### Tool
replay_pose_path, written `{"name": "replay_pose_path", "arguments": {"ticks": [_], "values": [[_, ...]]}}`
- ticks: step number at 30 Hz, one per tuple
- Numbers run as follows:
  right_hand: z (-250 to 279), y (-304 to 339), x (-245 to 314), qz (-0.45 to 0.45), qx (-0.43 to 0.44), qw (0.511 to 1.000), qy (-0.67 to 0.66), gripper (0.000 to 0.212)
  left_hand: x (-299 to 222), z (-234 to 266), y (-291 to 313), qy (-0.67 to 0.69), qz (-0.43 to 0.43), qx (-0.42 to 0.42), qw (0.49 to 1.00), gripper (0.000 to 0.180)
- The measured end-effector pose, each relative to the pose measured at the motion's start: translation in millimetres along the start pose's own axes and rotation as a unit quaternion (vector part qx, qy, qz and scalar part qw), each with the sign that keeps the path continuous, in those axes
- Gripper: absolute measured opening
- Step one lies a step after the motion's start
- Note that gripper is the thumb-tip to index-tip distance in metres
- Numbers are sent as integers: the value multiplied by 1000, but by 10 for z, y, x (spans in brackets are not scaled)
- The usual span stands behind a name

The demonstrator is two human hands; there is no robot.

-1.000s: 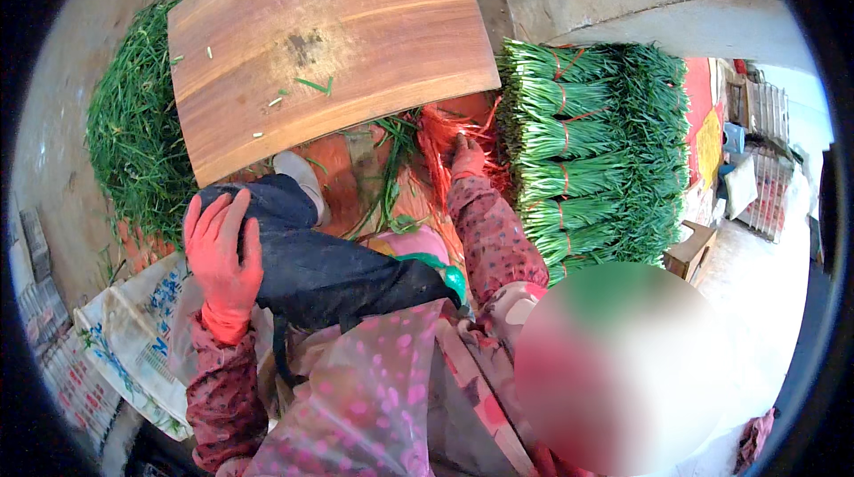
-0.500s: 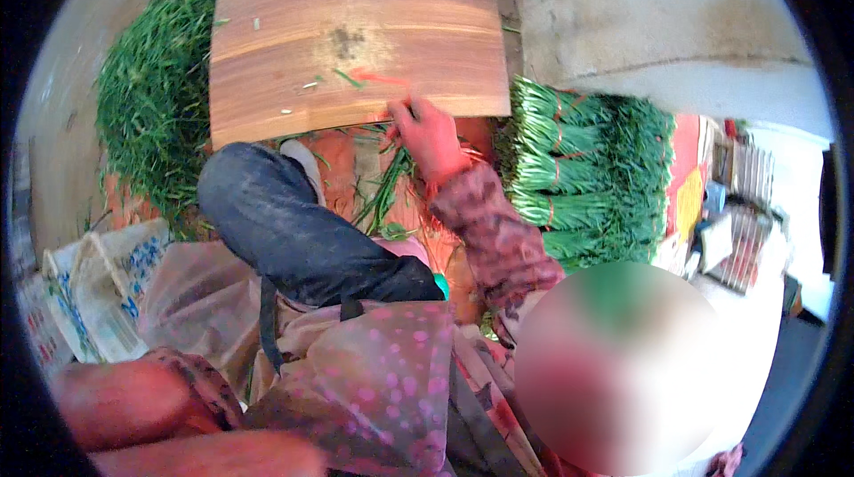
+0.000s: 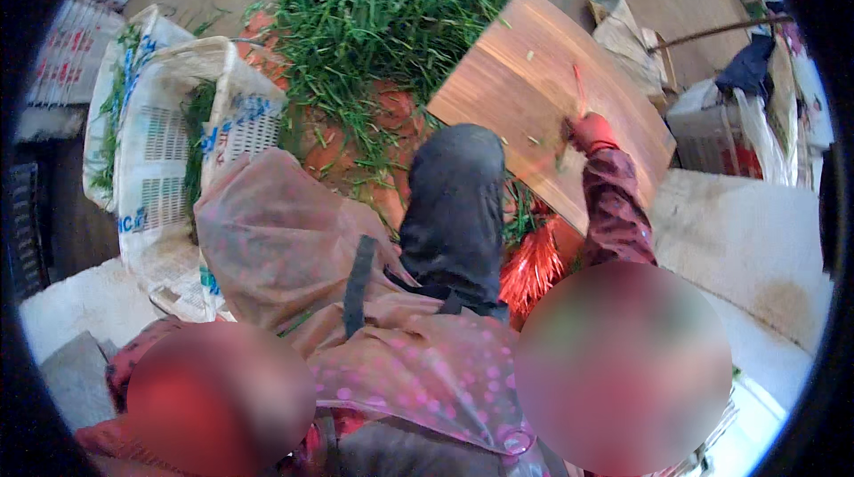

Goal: The person ties bundles of chives with red string and stacks them onto a pile. The person then gathers and sorts loose chives from a basket into bundles by hand.

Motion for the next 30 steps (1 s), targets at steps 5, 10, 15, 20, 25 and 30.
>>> {"name": "replay_pose_path", "arguments": {"ticks": [5, 10, 15, 20, 25, 30], "values": [[427, 769, 1674, 123, 96, 982, -110, 41, 591, -885, 37, 71, 74, -165, 981, 27], [-621, 1646, 3603, 434, 206, 870, 106, 42, 1794, -1911, 197, 32, 79, -278, 957, 40], [-2438, 1954, 3890, 450, 293, 774, 335, 45, 2762, -2433, 923, 48, 289, -303, 907, 36], [-2608, 2053, 4544, 522, 214, 826, 6, 35, 3574, -2964, 1756, 112, 453, -213, 858, 30], [-1614, 2566, 5928, 649, 72, 723, -227, 20, 4436, -3627, 2260, 190, 582, -160, 774, 29], [-2060, 2279, 6806, 713, 36, 694, -95, 20, 5102, -3726, 1403, 76, 465, -223, 853, 34]]}}
Point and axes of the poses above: each hand's wrist, its own y-axis away from the middle knuckle, its own z-axis out of the back of the hand, x = y × z, the point moved 5 cm from there along -y, towards the middle knuckle, and after that the axes turned 3 degrees about -y, right-handed, at the moved point
